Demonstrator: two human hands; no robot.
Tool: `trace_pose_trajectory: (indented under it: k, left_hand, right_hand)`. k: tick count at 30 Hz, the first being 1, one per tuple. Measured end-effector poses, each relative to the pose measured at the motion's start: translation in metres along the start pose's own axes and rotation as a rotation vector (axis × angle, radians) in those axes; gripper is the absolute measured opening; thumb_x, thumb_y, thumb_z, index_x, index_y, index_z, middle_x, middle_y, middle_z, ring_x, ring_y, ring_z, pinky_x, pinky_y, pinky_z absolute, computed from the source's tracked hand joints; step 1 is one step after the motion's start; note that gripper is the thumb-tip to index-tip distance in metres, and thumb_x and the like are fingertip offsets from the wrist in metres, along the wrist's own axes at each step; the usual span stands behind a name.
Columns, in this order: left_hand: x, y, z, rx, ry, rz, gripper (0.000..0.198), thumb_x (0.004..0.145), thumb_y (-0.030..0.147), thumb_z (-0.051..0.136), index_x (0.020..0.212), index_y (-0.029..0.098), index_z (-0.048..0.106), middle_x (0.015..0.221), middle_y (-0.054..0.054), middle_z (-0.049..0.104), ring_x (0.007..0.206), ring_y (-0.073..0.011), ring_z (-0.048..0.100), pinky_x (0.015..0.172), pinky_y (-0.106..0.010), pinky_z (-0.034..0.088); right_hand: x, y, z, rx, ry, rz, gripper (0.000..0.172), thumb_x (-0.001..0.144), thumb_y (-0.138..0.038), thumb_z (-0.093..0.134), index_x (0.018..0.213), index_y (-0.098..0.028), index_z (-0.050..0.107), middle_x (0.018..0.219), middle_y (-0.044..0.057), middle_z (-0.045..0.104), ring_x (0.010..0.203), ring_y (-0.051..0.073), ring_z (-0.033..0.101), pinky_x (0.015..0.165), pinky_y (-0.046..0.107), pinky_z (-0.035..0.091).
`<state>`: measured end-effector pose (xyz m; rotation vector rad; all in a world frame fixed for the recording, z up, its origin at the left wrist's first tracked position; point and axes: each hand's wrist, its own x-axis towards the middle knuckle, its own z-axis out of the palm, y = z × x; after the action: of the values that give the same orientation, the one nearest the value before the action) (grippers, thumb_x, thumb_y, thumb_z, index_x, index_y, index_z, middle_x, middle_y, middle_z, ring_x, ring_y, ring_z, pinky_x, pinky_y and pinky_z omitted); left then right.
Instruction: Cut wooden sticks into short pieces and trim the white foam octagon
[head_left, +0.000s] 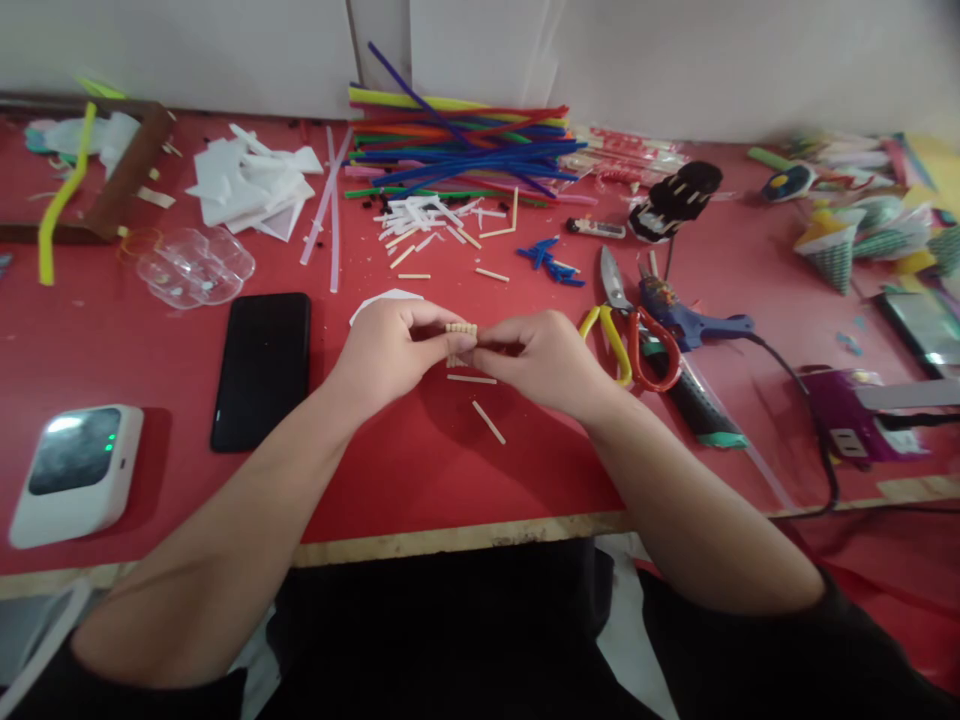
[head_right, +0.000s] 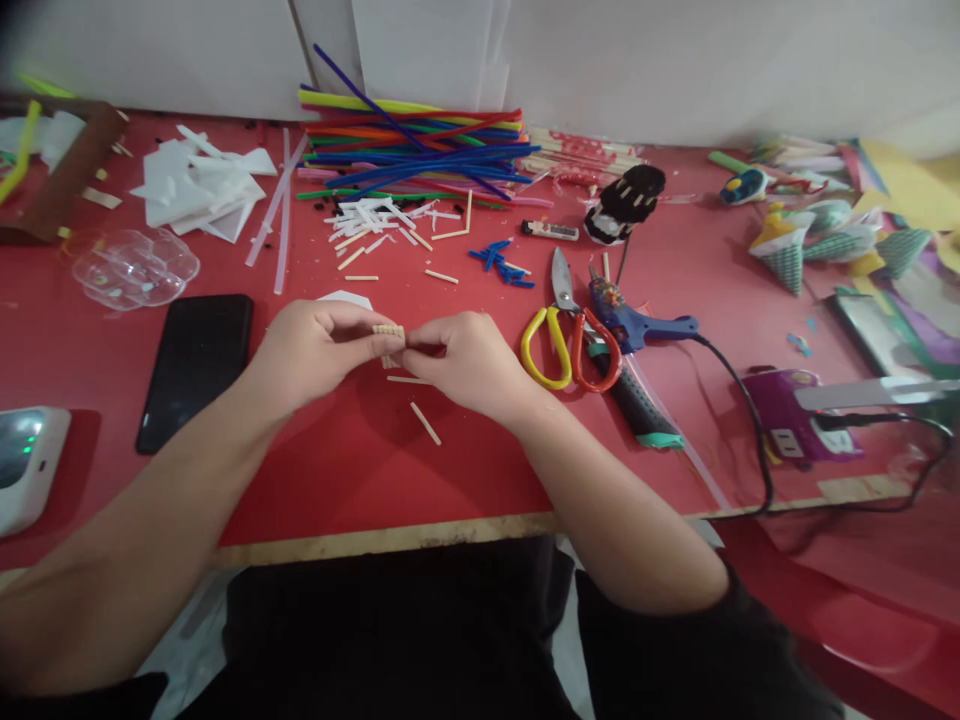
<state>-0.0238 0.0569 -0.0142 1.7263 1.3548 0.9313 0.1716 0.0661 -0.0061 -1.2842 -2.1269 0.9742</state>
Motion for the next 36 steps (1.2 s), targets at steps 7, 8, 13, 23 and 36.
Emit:
trace_pose_trajectory:
  k: [7,8,13,23,36]
  left_hand:
    - [0.000,-0.002,-0.001,-0.278,-0.164,-0.173,0.022,0.075,0.043,0.083,0.078,0.021,0.079,0.071,-0.003,0.076,0.067,-0.0177,0.070,0.063,-0.029,0.055]
    - [0.000,-0.002,0.000,-0.307,-0.170,-0.194,0.023,0.074,0.043,0.084,0.079,0.021,0.079,0.070,-0.003,0.076,0.065,-0.0172,0.069,0.061,-0.028,0.055]
    - [-0.001,-0.001,0.003,-0.388,-0.171,-0.271,0.027,0.069,0.043,0.087,0.077,0.019,0.078,0.067,-0.003,0.074,0.060,-0.0152,0.067,0.057,-0.027,0.055]
    - [-0.003,-0.003,0.004,-0.313,-0.172,-0.130,0.023,0.080,0.041,0.078,0.082,0.019,0.078,0.074,-0.003,0.076,0.070,-0.0175,0.071,0.068,-0.029,0.057]
    - [-0.002,-0.013,0.018,0.258,0.128,0.301,0.007,0.088,0.024,0.073,0.092,0.021,0.077,0.084,-0.002,0.077,0.075,-0.0166,0.069,0.069,-0.027,0.050]
  right_hand:
    - [-0.002,-0.002,-0.007,0.161,-0.152,0.105,0.029,0.080,-0.046,0.074,0.072,-0.019,0.079,0.059,-0.002,0.061,0.055,0.010,0.047,0.052,0.026,0.033]
    - [-0.002,-0.001,-0.007,0.170,-0.164,0.114,0.029,0.080,-0.047,0.074,0.074,-0.019,0.080,0.061,-0.002,0.063,0.056,0.011,0.048,0.052,0.026,0.034]
    - [-0.001,-0.001,-0.009,0.176,-0.191,0.147,0.032,0.079,-0.050,0.074,0.079,-0.020,0.082,0.063,0.000,0.067,0.056,0.011,0.050,0.052,0.027,0.035]
    - [-0.001,-0.005,-0.008,0.132,-0.152,0.163,0.034,0.078,-0.049,0.075,0.072,-0.016,0.078,0.055,-0.003,0.052,0.054,0.009,0.040,0.051,0.026,0.029]
    - [0.009,0.023,0.006,-0.108,0.113,-0.155,0.010,0.084,-0.021,0.071,0.078,-0.021,0.079,0.083,0.004,0.076,0.084,0.020,0.066,0.081,0.033,0.049]
